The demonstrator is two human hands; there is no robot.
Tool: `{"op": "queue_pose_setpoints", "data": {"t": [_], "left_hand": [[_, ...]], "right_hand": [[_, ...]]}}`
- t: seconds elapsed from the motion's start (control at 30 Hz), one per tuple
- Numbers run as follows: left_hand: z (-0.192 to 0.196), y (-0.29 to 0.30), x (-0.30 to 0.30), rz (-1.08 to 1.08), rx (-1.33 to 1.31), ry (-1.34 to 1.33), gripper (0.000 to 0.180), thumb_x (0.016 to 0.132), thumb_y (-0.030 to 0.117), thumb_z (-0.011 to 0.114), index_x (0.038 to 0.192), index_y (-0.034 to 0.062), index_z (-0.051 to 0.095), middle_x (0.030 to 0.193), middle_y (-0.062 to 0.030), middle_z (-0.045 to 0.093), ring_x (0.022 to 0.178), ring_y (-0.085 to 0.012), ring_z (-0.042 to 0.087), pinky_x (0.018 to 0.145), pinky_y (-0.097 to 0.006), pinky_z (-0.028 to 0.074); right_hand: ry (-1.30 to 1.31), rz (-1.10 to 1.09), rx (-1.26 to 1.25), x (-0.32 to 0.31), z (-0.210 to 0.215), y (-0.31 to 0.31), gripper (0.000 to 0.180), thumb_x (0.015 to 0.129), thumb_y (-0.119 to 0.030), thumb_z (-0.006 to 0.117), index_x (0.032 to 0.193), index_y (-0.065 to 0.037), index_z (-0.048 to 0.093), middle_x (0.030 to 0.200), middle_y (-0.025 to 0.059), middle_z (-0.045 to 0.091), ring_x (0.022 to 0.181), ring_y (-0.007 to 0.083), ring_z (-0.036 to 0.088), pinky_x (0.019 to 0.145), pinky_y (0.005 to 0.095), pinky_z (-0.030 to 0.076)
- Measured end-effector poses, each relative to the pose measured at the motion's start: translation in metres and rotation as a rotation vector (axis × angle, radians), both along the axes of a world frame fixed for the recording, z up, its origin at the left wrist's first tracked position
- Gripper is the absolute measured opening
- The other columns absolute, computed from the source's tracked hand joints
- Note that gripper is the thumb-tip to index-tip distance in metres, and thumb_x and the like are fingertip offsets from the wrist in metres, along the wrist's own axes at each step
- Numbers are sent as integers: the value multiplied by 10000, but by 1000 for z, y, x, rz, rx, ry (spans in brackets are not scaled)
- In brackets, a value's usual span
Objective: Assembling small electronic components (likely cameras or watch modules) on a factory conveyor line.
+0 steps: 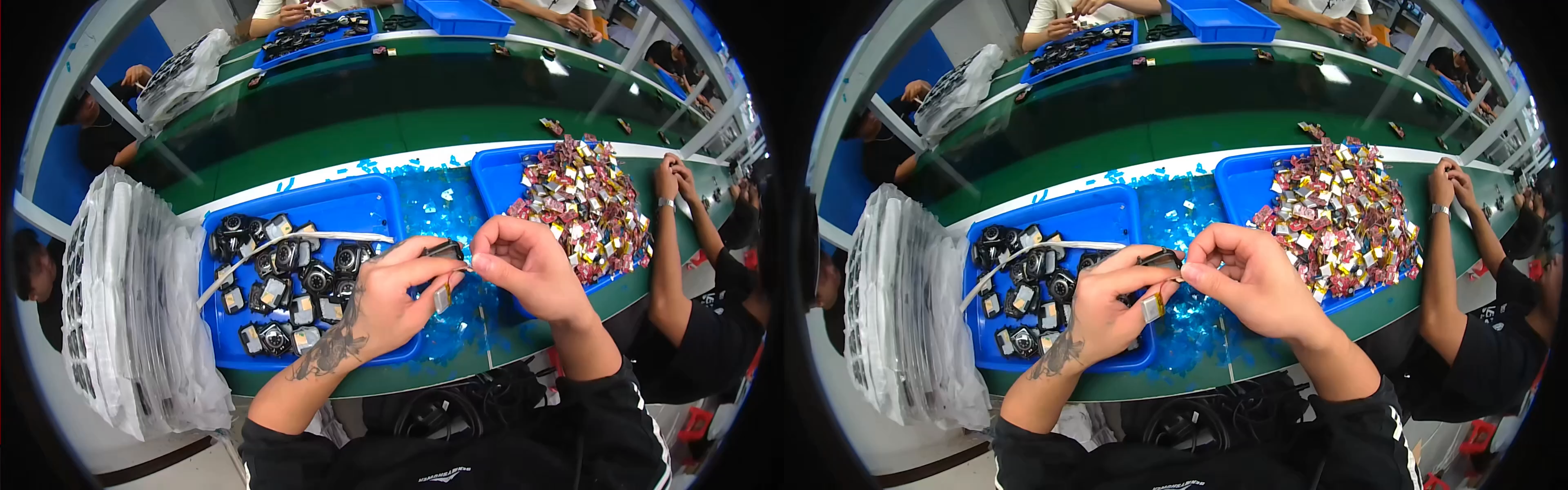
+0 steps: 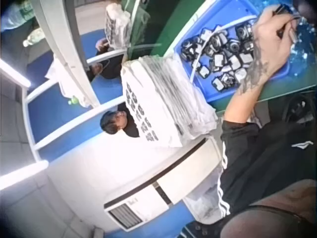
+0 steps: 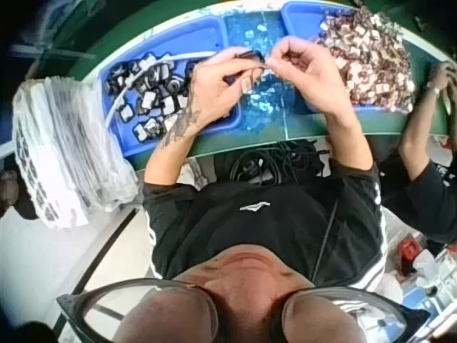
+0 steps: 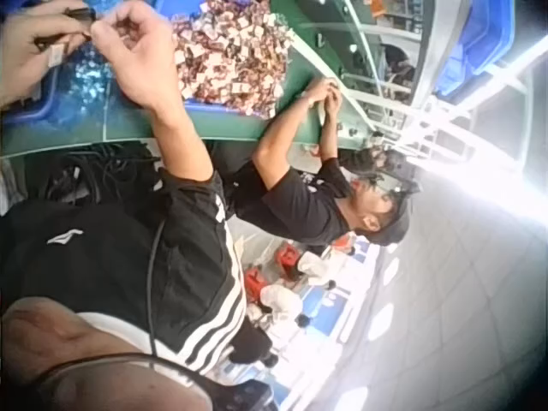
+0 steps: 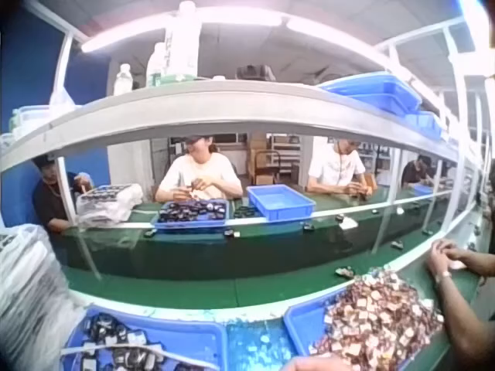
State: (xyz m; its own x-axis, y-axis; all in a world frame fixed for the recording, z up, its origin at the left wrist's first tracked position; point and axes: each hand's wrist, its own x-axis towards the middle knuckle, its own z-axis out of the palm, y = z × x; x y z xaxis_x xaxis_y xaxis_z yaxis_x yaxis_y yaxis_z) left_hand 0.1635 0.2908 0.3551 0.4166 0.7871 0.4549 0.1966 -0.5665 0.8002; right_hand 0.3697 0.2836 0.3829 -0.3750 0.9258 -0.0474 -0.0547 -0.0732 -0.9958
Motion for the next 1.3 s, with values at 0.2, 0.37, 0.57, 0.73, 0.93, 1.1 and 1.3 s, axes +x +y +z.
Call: {"op": "queue_pose_setpoints", "data": {"t": [0.2, 0.37, 0.57, 0.73, 0.93, 1.1, 1.3], "left_hand": [[1, 1, -3, -149, -628, -101, 163, 875, 32, 682, 1029, -20, 698, 1066, -79, 643, 979, -127, 629, 816, -255, 556], [0, -2, 3, -183, -676, -375, 335, 889, -39, 613, 1223, -37, 590, 1139, -90, 618, 1060, -136, 607, 912, -262, 503], [-5, -3, 8, -169, -592, -486, 447, 899, -99, 509, 1332, -6, 448, 1268, -111, 562, 1170, -152, 553, 1014, -291, 434], [-4, -5, 8, -136, -585, -491, 449, 906, -92, 503, 1334, 15, 421, 1296, -126, 542, 1197, -156, 538, 990, -275, 449], [-6, -5, 13, -80, -563, -521, 456, 903, -94, 510, 1331, 30, 410, 1287, -138, 570, 1164, -154, 564, 891, -246, 497], [-1, -7, 9, -65, -627, -538, 479, 887, -94, 532, 1329, 31, 395, 1293, -171, 570, 1152, -159, 570, 921, -256, 489], [-6, -4, 0, -53, -675, -642, 526, 875, -94, 553, 1352, 29, 369, 1322, -192, 538, 1189, -174, 545, 960, -276, 483]], "right_hand": [[-18, -83, 72, -7, -5, -6, 163, 871, -27, 678, 992, -18, 568, 859, -6, 593, 764, 29, 555, 670, 181, 455], [-232, -257, 322, -20, -7, -9, 283, 821, 41, 691, 1043, -18, 526, 870, 22, 602, 755, 53, 566, 648, 189, 454], [-229, -366, 333, -26, -19, -5, 306, 809, 44, 685, 1053, -12, 509, 859, 42, 616, 682, 59, 538, 604, 202, 440], [-324, -408, 494, -30, -25, -5, 299, 800, 32, 700, 1032, -11, 515, 886, 58, 651, 649, 68, 526, 590, 213, 442], [-337, -438, 524, -30, -34, -7, 299, 806, 22, 707, 1043, -16, 529, 929, 63, 637, 705, 82, 550, 610, 225, 471], [-228, -381, 377, -38, -25, -9, 355, 841, 42, 665, 1167, 1, 528, 976, 70, 620, 834, 109, 607, 714, 227, 523], [-272, -254, 344, -39, -23, 4, 403, 834, 52, 670, 1205, -10, 527, 1013, 67, 628, 872, 101, 617, 735, 219, 524]]}}
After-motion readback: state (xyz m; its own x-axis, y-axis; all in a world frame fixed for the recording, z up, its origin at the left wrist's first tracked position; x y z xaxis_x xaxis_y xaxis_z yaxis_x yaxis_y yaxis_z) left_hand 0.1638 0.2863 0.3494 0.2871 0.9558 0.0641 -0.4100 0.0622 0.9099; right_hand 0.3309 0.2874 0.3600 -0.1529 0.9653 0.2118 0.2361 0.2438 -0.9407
